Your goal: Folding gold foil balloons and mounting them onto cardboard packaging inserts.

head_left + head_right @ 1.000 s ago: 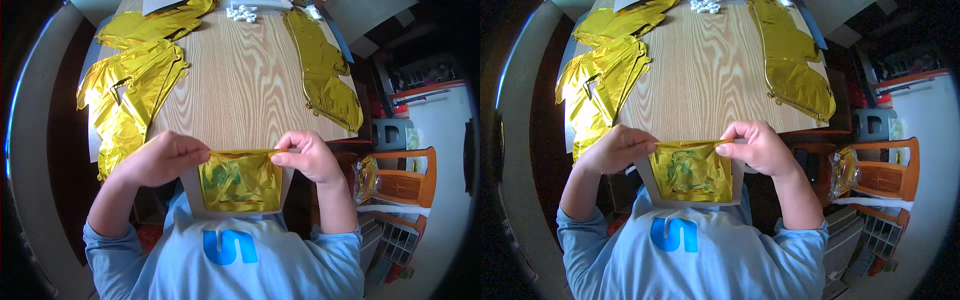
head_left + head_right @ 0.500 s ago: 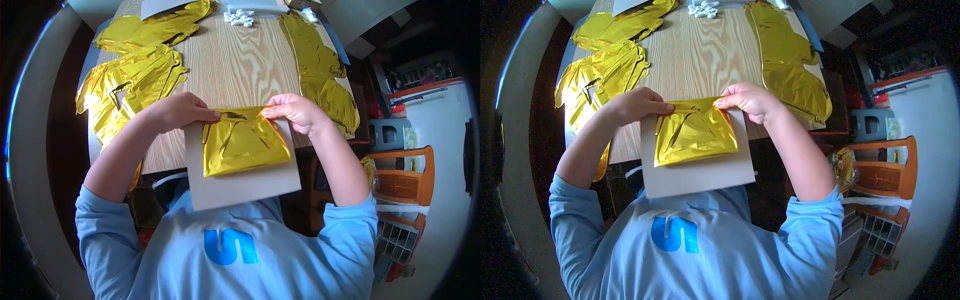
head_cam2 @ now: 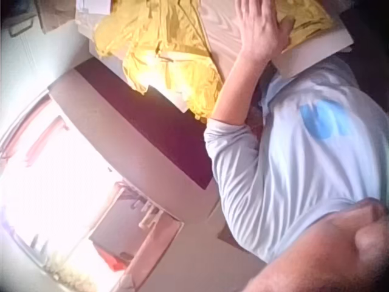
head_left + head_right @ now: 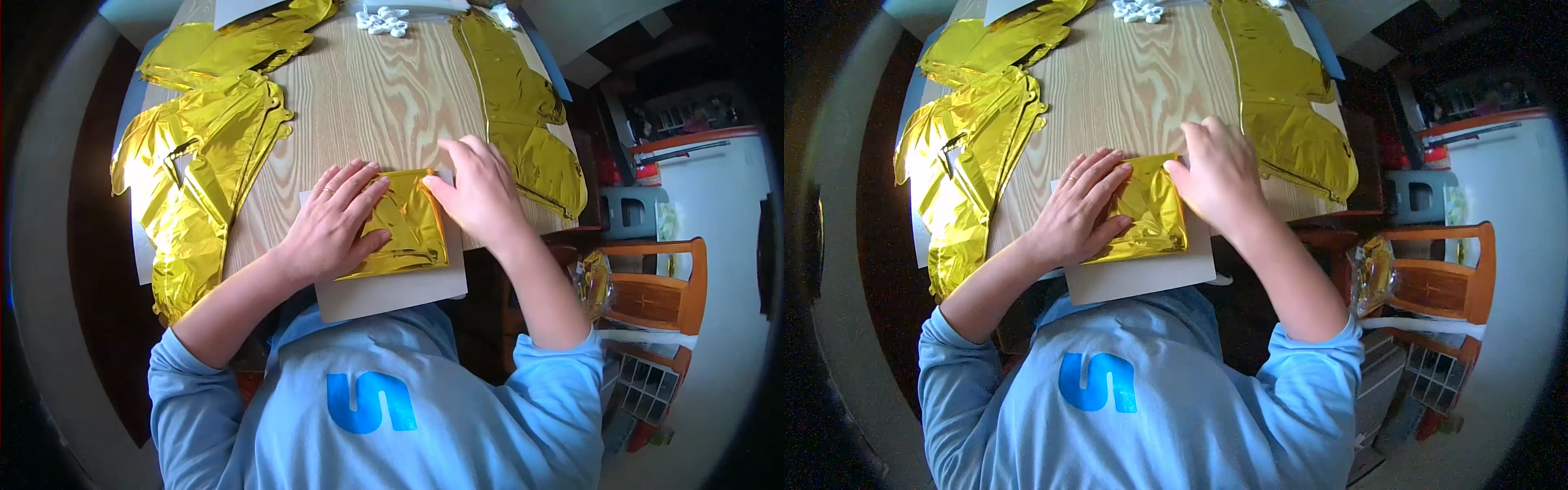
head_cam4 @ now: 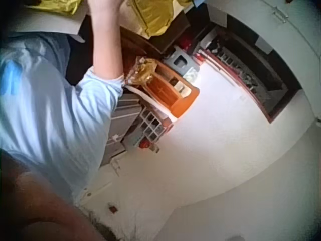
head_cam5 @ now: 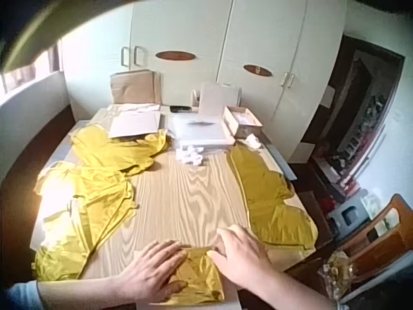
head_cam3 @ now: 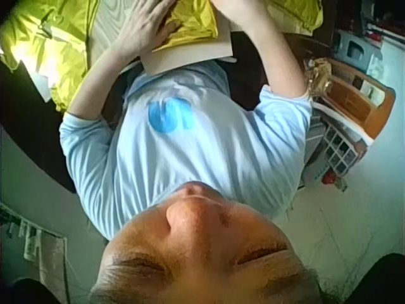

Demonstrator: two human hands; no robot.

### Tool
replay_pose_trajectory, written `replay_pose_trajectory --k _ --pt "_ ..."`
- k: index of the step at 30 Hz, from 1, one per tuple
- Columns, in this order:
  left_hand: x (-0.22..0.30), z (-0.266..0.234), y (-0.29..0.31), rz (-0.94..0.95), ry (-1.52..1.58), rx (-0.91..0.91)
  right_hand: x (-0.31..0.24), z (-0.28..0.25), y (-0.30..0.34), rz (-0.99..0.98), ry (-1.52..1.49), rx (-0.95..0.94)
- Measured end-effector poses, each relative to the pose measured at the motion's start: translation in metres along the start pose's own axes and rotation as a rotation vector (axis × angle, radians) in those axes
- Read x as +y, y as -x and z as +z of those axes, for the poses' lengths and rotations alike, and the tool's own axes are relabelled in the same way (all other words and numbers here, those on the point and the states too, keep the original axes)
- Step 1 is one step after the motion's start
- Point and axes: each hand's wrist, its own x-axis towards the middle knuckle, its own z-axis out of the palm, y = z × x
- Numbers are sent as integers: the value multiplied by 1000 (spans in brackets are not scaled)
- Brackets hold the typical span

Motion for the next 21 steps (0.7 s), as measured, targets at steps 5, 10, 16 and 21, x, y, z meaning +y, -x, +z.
replay_pose_trajectory --k 5,10,16,21 --pt "-4 2 -1 4 46 47 -47 -18 81 -297 26 130" --pt "-7 -1 0 46 73 37 -28 4 129 -259 234 185" --pt "-4 -1 -7 84 81 52 -13 19 118 -450 361 271" --pt "-3 1 -6 71 63 37 -1 28 132 -418 280 210"
